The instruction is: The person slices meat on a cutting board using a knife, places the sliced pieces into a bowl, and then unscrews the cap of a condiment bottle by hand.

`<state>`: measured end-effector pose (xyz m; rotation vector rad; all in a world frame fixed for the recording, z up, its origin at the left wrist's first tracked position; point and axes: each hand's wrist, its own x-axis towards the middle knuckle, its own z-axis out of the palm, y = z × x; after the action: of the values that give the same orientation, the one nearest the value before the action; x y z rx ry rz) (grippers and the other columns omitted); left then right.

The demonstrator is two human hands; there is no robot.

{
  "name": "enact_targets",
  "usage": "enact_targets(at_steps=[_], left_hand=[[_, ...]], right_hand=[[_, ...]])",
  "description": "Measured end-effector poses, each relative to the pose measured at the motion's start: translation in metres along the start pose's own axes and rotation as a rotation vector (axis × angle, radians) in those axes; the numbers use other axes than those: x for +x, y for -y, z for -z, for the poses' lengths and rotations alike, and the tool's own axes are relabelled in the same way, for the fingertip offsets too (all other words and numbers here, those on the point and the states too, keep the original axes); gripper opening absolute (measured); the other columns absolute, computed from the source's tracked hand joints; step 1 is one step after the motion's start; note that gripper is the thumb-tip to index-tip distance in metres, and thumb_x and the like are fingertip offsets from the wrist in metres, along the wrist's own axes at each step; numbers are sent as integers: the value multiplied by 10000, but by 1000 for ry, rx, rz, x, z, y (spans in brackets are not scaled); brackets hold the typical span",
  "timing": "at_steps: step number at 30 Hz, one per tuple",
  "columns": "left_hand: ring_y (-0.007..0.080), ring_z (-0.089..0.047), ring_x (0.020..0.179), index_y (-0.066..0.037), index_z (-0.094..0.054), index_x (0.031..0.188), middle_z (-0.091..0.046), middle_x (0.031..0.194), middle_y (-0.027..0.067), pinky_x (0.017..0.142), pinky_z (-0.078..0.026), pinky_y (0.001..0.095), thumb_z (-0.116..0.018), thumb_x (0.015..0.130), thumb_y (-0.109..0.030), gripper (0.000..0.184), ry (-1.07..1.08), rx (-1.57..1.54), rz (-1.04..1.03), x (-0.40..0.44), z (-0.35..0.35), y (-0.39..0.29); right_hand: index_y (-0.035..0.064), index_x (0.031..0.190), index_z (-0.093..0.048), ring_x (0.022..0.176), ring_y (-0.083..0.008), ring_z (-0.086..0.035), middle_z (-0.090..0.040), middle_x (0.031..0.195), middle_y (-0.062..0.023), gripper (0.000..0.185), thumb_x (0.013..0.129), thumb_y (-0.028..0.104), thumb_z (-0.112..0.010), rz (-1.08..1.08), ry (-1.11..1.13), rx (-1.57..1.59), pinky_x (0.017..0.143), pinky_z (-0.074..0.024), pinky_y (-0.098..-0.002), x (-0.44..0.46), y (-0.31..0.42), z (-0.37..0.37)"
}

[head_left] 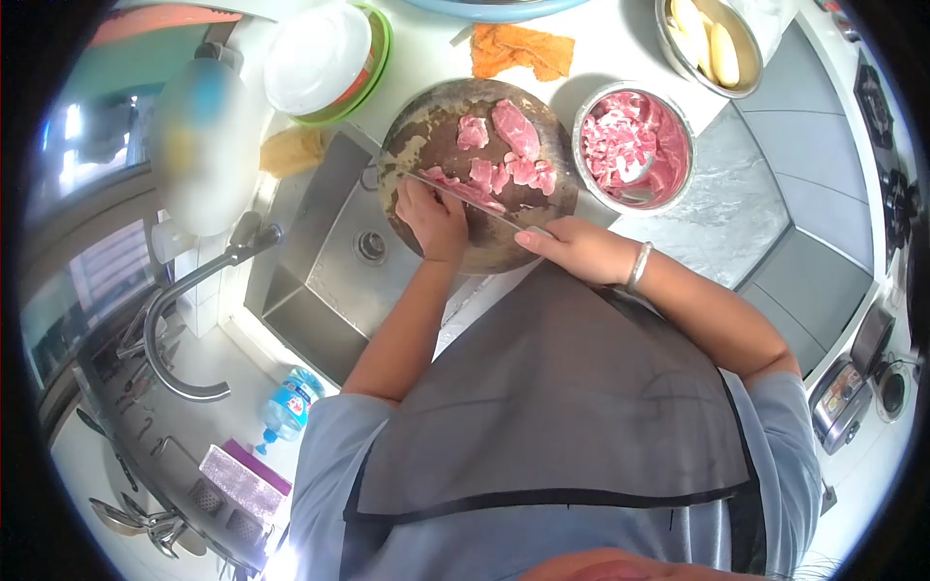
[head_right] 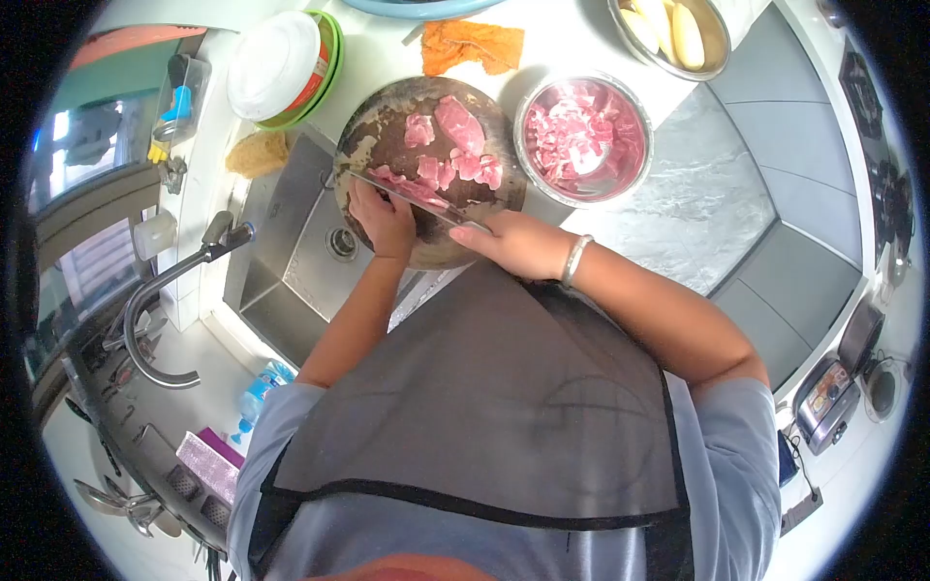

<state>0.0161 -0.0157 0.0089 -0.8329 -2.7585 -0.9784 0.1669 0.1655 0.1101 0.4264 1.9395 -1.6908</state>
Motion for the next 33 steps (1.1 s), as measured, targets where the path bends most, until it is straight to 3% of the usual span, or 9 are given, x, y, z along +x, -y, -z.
enact_targets(at_steps=[1, 7, 10, 15, 17, 21, 27, 30, 33], left_hand=[[396, -517, 1011, -29, -548, 1052, -541, 1039, 174, 893, -366, 483, -598, 853, -170, 248, -26, -2, -20, 1, -1, -2], [397, -523, 1052, -30, -568, 1111, -553, 1083, 181, 915, -370, 479, -600, 845, -170, 302, -49, 39, -46, 1, -1, -1], [392, -526, 1006, -35, -567, 1045, -552, 1040, 166, 888, -374, 483, -598, 848, -148, 229, -30, 46, -32, 4, 2, -4], [357, -519, 857, -44, -516, 869, -537, 909, 137, 785, -386, 468, -594, 854, -87, 91, -36, -69, 21, 1, 0, 5], [339, -510, 810, -46, -489, 825, -527, 867, 130, 747, -386, 456, -594, 856, -72, 113, -32, -221, 35, 2, 6, 3], [294, -493, 758, -30, -517, 843, -517, 836, 139, 722, -412, 398, -597, 905, -134, 145, -44, -155, 62, -3, 8, 3], [335, -538, 836, -43, -588, 958, -552, 897, 144, 770, -416, 434, -616, 881, -166, 148, 26, 0, 40, -3, 6, 0], [362, -550, 936, -52, -602, 1049, -568, 980, 152, 838, -403, 466, -618, 872, -188, 224, 46, 27, 48, -6, 5, 2], [388, -544, 1036, -56, -587, 1133, -578, 1080, 163, 904, -389, 482, -621, 865, -205, 309, 9, 12, 20, -4, 5, 0]], right_hand=[[-108, 941, -631, 877, -399, -649, -650, 950, -310, 770, 993, 625, -401, 76, -41, 23, 835, -481, -435, 7, -1, -4], [-124, 982, -655, 958, -439, -640, -647, 1005, -346, 786, 991, 621, -402, -136, 87, -53, 887, -469, -447, 36, 24, -6], [-116, 1006, -658, 918, -449, -649, -667, 936, -326, 783, 991, 623, -399, 122, -102, -55, 877, -479, -453, 24, -14, -13], [-65, 936, -627, 742, -302, -621, -634, 780, -201, 751, 985, 651, -404, -385, 171, 34, 766, -499, -408, -44, -9, 40], [-49, 877, -602, 672, -250, -580, -585, 724, -159, 730, 984, 649, -416, -377, 158, 39, 692, -490, -386, -49, -3, 41], [-35, 812, -571, 566, -206, -542, -518, 629, -91, 707, 986, 636, -434, -195, 82, 19, 578, -464, -367, -40, 8, 27], [-41, 802, -578, 614, -217, -575, -540, 649, -124, 711, 990, 628, -428, -257, 120, 48, 619, -474, -385, -23, 17, 17], [-63, 852, -604, 692, -292, -633, -605, 698, -188, 716, 988, 619, -433, -323, 147, 42, 696, -493, -417, -15, 22, 16], [-89, 938, -628, 797, -379, -654, -653, 788, -252, 725, 987, 609, -438, -27, 12, 3, 779, -494, -440, 7, 11, 2]])
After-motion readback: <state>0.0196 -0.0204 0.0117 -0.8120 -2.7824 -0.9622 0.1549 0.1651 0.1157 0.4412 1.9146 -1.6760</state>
